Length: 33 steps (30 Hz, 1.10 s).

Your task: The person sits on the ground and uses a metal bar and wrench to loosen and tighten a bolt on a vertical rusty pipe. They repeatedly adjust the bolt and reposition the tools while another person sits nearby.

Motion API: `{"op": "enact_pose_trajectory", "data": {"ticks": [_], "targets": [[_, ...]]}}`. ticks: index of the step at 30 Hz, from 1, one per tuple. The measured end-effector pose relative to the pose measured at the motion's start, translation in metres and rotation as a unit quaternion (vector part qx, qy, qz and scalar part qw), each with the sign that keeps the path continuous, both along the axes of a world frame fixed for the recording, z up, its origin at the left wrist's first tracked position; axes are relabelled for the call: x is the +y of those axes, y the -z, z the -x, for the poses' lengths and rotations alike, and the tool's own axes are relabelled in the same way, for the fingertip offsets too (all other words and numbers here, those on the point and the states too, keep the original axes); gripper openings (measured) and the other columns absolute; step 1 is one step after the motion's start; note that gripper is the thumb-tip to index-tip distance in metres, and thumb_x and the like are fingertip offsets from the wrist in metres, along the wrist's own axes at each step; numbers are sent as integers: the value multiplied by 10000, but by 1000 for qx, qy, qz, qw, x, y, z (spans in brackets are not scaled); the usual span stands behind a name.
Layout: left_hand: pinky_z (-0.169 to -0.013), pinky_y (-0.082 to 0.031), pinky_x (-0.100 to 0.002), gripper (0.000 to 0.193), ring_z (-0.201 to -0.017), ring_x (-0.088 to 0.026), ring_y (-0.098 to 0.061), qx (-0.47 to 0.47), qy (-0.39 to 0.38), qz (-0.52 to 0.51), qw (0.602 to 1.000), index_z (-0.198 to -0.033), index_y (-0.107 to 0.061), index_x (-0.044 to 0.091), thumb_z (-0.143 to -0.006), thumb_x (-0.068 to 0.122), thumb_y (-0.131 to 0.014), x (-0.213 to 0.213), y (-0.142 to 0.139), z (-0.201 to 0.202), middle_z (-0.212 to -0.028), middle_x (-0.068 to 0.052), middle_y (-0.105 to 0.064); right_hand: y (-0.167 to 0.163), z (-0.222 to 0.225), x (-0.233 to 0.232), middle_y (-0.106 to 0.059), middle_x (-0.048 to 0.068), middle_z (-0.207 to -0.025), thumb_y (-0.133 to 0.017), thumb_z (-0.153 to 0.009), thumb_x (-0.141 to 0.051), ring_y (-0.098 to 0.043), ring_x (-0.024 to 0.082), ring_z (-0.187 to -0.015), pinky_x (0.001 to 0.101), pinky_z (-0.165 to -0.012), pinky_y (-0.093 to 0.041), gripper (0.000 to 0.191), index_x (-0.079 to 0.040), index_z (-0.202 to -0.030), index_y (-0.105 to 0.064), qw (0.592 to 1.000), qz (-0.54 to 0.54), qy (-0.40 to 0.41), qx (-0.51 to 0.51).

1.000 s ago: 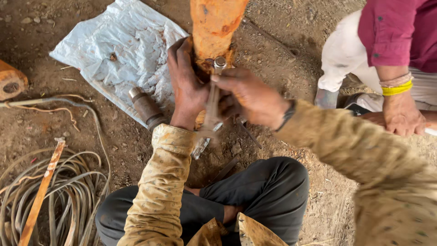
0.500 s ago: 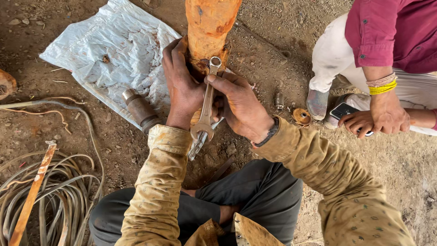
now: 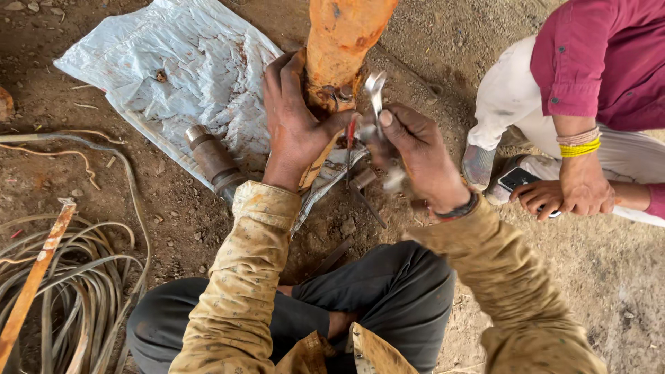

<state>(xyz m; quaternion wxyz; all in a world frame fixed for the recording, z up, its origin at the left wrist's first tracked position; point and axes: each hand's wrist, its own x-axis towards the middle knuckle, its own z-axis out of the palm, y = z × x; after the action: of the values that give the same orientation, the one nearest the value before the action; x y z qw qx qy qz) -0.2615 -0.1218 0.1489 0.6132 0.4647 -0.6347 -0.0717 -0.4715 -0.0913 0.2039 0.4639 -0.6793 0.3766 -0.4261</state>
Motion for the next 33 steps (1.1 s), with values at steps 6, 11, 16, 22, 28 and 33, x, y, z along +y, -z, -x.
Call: {"op": "enact_pose_trajectory", "data": {"ticks": [6, 11, 16, 22, 28, 33], "targets": [[-1141, -413, -509, 1024, -1329, -401, -466, -6, -2, 1, 1000, -1466, -449, 46, -668, 299, -1038, 5, -2, -3, -1417, -178, -469, 4, 32, -64, -525, 19, -566, -584, -1159, -273, -392, 138, -392, 333, -379, -310, 438, -39, -800, -680, 850, 343, 67, 395], [-1107, -420, -515, 1026, -1288, -404, -479, -3, 0, 1, 1000, -1443, -449, 43, -630, 277, -1030, 3, -4, -6, -1392, -174, -476, -19, 15, -100, -572, 40, -562, -598, -1158, -296, -464, 183, -397, 382, -415, -401, 459, -88, -764, -711, 764, 429, 0, 482], [-1094, -419, -520, 1010, -1292, -410, -477, -1, 4, 6, 1000, -1448, -450, 41, -656, 275, -1033, 3, -2, -9, -1407, -176, -463, -37, 4, -104, -696, 37, -747, -594, -1178, -281, -655, 238, -654, 374, -622, -541, 394, -99, -853, -724, 676, 556, -26, 483], [-1105, -413, -527, 979, -1314, -404, -478, 5, 10, -8, 1000, -1435, -460, 39, -681, 282, -1035, 4, 4, -12, -1414, -170, -466, -40, -3, -100, -682, 43, -724, -572, -1162, -363, -648, 252, -603, 389, -581, -539, 424, -133, -841, -726, 630, 522, -20, 574], [-1122, -413, -525, 1000, -1322, -417, -464, 12, 11, 1, 1000, -1435, -455, 28, -663, 286, -1035, 6, 2, -12, -1415, -183, -462, -47, -9, -99, -698, 25, -747, -520, -1157, -376, -642, 237, -580, 400, -542, -515, 467, -127, -810, -709, 609, 529, -25, 591], [-1126, -412, -525, 999, -1323, -411, -465, 15, 9, -5, 1000, -1437, -461, 33, -658, 277, -1037, 8, 0, -14, -1418, -185, -466, -48, -15, -88, -675, 56, -659, -502, -1150, -414, -631, 249, -514, 411, -496, -517, 470, -138, -855, -742, 623, 458, -31, 633]]}}
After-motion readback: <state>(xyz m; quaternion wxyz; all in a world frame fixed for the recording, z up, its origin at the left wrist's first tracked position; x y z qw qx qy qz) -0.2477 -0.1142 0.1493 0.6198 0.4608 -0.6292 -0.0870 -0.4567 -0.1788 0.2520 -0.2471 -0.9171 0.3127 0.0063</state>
